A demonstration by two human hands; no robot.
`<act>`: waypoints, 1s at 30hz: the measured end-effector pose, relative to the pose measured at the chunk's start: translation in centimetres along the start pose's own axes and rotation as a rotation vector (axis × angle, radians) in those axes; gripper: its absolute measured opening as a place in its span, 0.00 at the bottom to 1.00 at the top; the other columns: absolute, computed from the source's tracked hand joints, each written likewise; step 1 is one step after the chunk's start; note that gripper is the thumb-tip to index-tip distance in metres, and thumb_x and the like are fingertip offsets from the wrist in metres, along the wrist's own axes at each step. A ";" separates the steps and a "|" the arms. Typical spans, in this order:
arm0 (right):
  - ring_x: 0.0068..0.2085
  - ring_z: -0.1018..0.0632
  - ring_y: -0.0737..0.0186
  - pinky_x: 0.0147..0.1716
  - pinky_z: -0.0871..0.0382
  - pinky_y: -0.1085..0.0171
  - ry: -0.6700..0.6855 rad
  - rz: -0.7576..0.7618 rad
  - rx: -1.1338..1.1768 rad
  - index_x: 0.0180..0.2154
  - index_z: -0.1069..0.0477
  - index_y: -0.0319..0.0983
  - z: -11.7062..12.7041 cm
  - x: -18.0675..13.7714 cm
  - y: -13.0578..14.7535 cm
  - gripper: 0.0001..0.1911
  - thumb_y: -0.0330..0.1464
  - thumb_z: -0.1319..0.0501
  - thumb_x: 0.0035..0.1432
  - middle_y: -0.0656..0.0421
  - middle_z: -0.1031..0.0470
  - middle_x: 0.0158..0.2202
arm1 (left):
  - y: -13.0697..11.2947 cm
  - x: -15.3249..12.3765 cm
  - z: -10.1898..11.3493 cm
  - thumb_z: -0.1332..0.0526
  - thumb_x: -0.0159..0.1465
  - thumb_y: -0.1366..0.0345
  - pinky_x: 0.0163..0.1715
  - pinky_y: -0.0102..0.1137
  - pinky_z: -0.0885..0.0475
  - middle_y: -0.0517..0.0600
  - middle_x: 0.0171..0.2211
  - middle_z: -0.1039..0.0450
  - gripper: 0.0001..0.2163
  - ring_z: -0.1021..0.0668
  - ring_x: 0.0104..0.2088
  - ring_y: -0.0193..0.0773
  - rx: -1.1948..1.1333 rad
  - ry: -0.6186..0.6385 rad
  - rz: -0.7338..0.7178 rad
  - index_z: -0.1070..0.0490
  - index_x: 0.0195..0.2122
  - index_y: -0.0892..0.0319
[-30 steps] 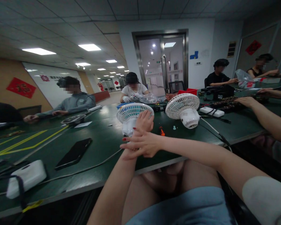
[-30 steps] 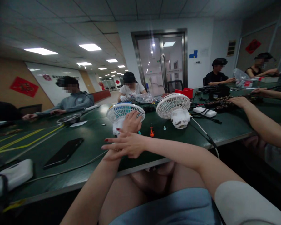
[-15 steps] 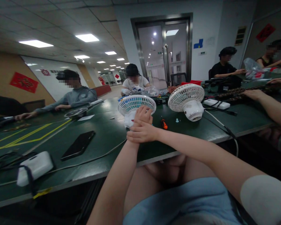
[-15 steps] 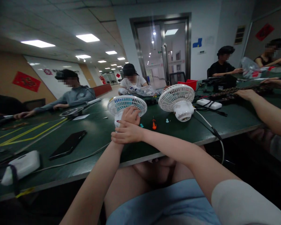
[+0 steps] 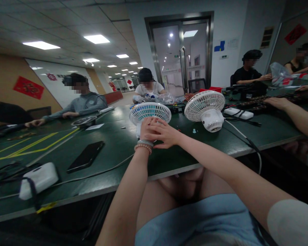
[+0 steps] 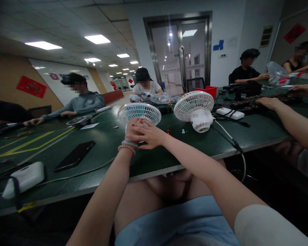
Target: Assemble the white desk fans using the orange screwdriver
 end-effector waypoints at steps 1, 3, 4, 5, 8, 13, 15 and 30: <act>0.60 0.44 0.51 0.57 0.54 0.46 -0.011 -0.058 0.012 0.55 0.40 0.41 0.2 -0.4 -0.8 0.25 0.39 0.46 0.55 0.50 0.42 0.58 | 0.3 0.2 0.7 0.48 0.54 0.70 0.56 0.37 0.40 0.53 0.43 0.32 0.17 0.33 0.51 0.42 0.010 -0.039 -0.022 0.30 0.45 0.59; 0.56 0.40 0.53 0.56 0.48 0.51 -0.024 -0.236 0.017 0.53 0.38 0.37 0.2 -1.4 -3.0 0.22 0.32 0.48 0.55 0.48 0.39 0.55 | 1.5 0.2 1.9 0.46 0.54 0.70 0.56 0.39 0.41 0.56 0.46 0.35 0.18 0.34 0.52 0.45 0.041 -0.183 0.015 0.33 0.47 0.60; 0.54 0.37 0.53 0.54 0.45 0.53 -0.011 -0.343 0.012 0.50 0.36 0.35 0.1 -2.0 -4.1 0.20 0.30 0.49 0.55 0.47 0.36 0.52 | 2.3 -0.1 2.3 0.46 0.55 0.70 0.55 0.41 0.41 0.57 0.48 0.36 0.19 0.34 0.52 0.47 0.054 -0.273 0.068 0.35 0.49 0.62; 0.51 0.35 0.54 0.52 0.42 0.55 0.027 -0.439 0.010 0.48 0.34 0.33 -0.3 -2.6 -5.2 0.18 0.28 0.51 0.55 0.47 0.34 0.49 | 3.2 -0.4 2.5 0.46 0.55 0.69 0.55 0.42 0.41 0.59 0.48 0.37 0.20 0.35 0.53 0.48 0.062 -0.355 0.144 0.37 0.50 0.63; 0.47 0.31 0.56 0.46 0.37 0.59 0.231 -0.603 0.032 0.46 0.33 0.34 -2.3 -3.9 -6.8 0.17 0.28 0.51 0.56 0.49 0.31 0.46 | 6.1 -1.1 1.7 0.46 0.56 0.65 0.55 0.45 0.42 0.63 0.52 0.42 0.24 0.36 0.54 0.52 0.038 -0.482 0.414 0.44 0.54 0.66; 0.48 0.29 0.50 0.42 0.33 0.54 0.486 -0.594 0.031 0.54 0.40 0.41 -5.3 -3.7 -5.8 0.22 0.34 0.49 0.56 0.50 0.33 0.51 | 9.3 -1.0 -1.2 0.45 0.55 0.50 0.52 0.47 0.38 0.66 0.54 0.44 0.36 0.33 0.54 0.55 -0.174 -0.325 0.710 0.55 0.60 0.63; 0.46 0.27 0.49 0.39 0.31 0.54 0.579 -0.601 0.028 0.53 0.38 0.42 -6.4 -3.6 -5.3 0.21 0.34 0.49 0.57 0.50 0.32 0.49 | 9.6 -0.9 -1.9 0.43 0.52 0.45 0.52 0.46 0.37 0.65 0.53 0.41 0.42 0.32 0.53 0.55 -0.239 -0.236 0.735 0.58 0.61 0.63; 0.46 0.27 0.51 0.37 0.30 0.60 0.624 -0.626 0.007 0.42 0.28 0.34 -6.3 -4.2 -6.2 0.15 0.24 0.46 0.51 0.47 0.29 0.45 | 9.3 -0.7 -1.7 0.35 0.41 0.44 0.52 0.45 0.36 0.62 0.54 0.38 0.53 0.31 0.53 0.55 -0.225 -0.135 0.632 0.63 0.63 0.58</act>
Point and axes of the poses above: each hand's wrist, its own x-axis towards the middle knuckle, its own z-axis out of the back of the hand, y = z × x, the point moved 7 cm from there along x, towards the middle knuckle
